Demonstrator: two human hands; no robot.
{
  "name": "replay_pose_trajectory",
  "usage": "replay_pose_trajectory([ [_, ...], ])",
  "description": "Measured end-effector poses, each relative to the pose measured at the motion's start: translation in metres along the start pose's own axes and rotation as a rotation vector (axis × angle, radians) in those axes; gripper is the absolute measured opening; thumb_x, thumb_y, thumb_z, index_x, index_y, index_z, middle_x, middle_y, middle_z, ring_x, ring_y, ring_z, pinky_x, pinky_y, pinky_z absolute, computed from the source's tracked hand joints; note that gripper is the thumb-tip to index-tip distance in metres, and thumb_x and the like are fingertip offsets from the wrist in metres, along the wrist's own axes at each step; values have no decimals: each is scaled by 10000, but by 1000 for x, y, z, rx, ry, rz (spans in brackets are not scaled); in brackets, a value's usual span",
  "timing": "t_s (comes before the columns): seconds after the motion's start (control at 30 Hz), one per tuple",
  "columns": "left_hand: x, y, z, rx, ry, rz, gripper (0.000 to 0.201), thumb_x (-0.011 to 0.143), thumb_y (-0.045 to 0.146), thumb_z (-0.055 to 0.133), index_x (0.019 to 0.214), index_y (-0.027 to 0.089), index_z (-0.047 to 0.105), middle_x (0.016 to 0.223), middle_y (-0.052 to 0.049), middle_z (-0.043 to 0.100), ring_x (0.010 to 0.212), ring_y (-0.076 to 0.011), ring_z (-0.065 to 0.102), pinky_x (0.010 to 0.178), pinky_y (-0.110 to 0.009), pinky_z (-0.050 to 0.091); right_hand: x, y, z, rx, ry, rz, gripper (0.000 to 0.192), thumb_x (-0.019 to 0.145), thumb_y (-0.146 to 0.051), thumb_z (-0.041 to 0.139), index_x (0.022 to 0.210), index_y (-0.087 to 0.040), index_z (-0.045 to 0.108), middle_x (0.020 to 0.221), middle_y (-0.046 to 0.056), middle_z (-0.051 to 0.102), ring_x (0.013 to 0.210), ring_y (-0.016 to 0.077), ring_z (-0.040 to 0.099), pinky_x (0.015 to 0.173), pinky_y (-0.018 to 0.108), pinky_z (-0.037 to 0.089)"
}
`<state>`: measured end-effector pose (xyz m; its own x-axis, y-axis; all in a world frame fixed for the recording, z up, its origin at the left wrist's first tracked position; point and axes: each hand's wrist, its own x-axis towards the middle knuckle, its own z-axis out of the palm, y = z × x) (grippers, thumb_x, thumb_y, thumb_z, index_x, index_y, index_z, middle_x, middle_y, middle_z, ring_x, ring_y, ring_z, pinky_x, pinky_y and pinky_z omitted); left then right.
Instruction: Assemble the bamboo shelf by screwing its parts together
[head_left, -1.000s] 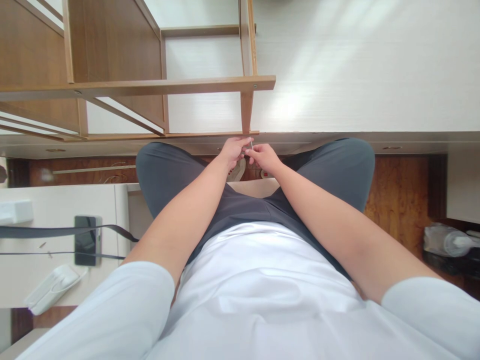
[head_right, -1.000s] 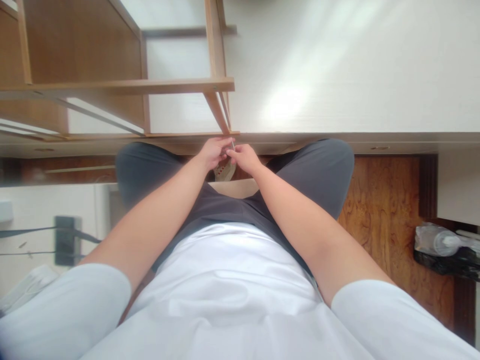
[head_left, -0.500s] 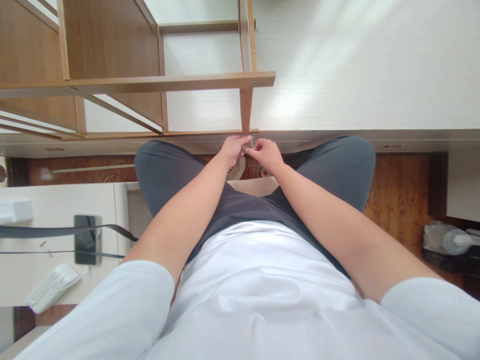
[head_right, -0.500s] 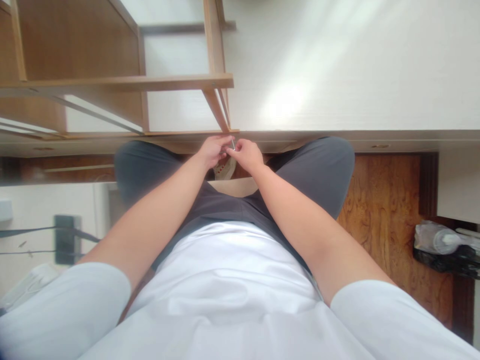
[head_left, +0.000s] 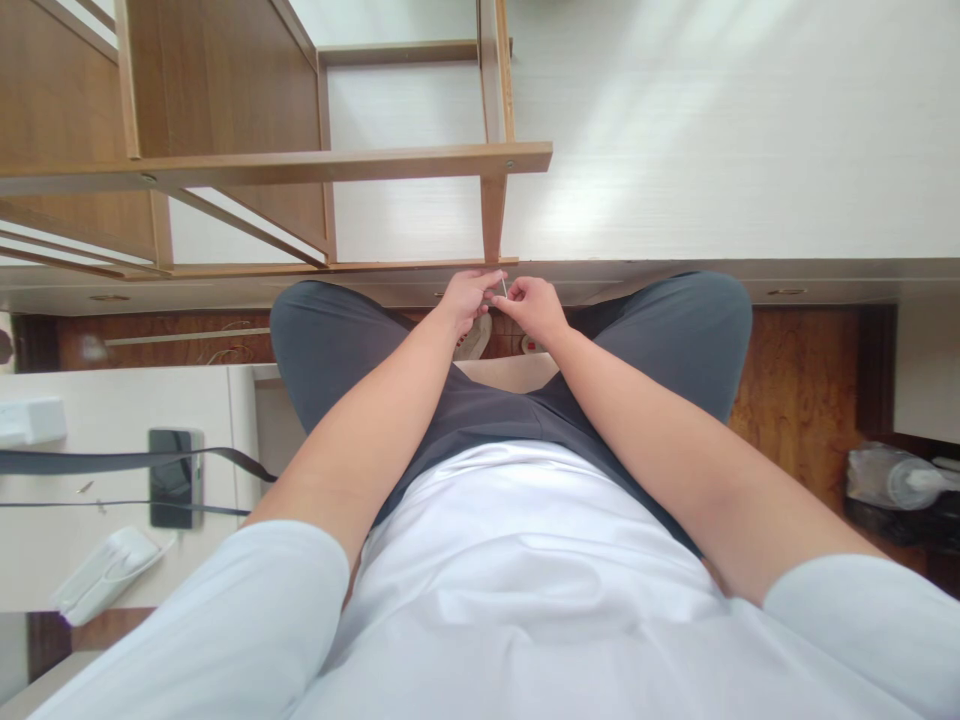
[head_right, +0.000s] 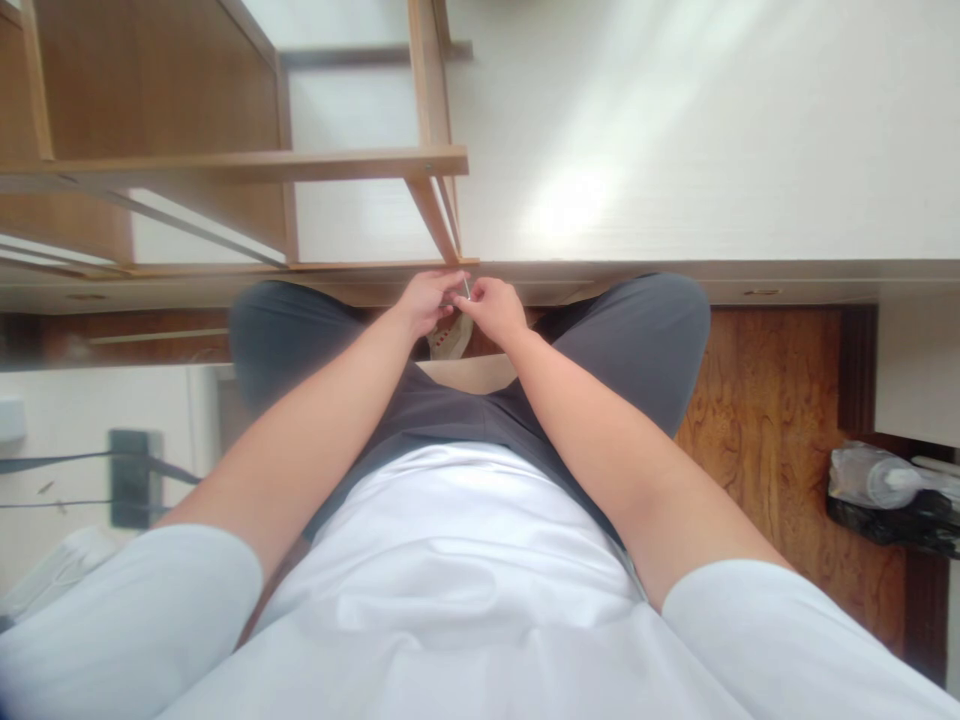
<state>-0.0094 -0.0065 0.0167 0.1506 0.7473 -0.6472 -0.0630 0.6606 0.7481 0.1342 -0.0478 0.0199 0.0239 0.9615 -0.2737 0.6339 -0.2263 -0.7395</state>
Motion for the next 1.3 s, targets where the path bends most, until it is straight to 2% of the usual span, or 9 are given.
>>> replay_pose_trajectory([
  [0.4, 0, 0, 1, 16, 5, -5, 128, 791, 283, 764, 858, 175, 752, 812, -33, 700, 586, -82, 572, 504, -200, 357, -3, -5, -2, 63, -4, -16, 308, 797, -453, 682, 661, -202, 566, 620, 13, 592, 620, 170, 512, 648, 306, 395],
  [0.57, -4, 3, 1, 13, 19, -11, 101, 807, 260, 747, 851, 170, 751, 900, -41, 716, 609, -73, 571, 487, -183, 333, -5, -5, -3, 86, -8, -6, 263, 799, -414, 663, 666, -200, 589, 629, 15, 606, 638, 176, 525, 649, 304, 406],
  [0.93, -1, 0, 1, 26, 23, -5, 131, 768, 286, 777, 840, 178, 756, 888, -51, 712, 624, -82, 567, 472, -166, 335, -7, -5, -5, 179, -54, 16, 255, 814, -394, 633, 652, -198, 606, 588, 16, 636, 605, 168, 543, 677, 310, 438],
  [1.3, -2, 2, 1, 34, 28, -6, 119, 777, 282, 763, 837, 180, 745, 866, -41, 699, 617, -83, 569, 495, -190, 347, -5, 5, -2, 304, -117, 40, 312, 826, -454, 641, 692, -175, 685, 609, 38, 684, 546, 140, 531, 590, 272, 445],
])
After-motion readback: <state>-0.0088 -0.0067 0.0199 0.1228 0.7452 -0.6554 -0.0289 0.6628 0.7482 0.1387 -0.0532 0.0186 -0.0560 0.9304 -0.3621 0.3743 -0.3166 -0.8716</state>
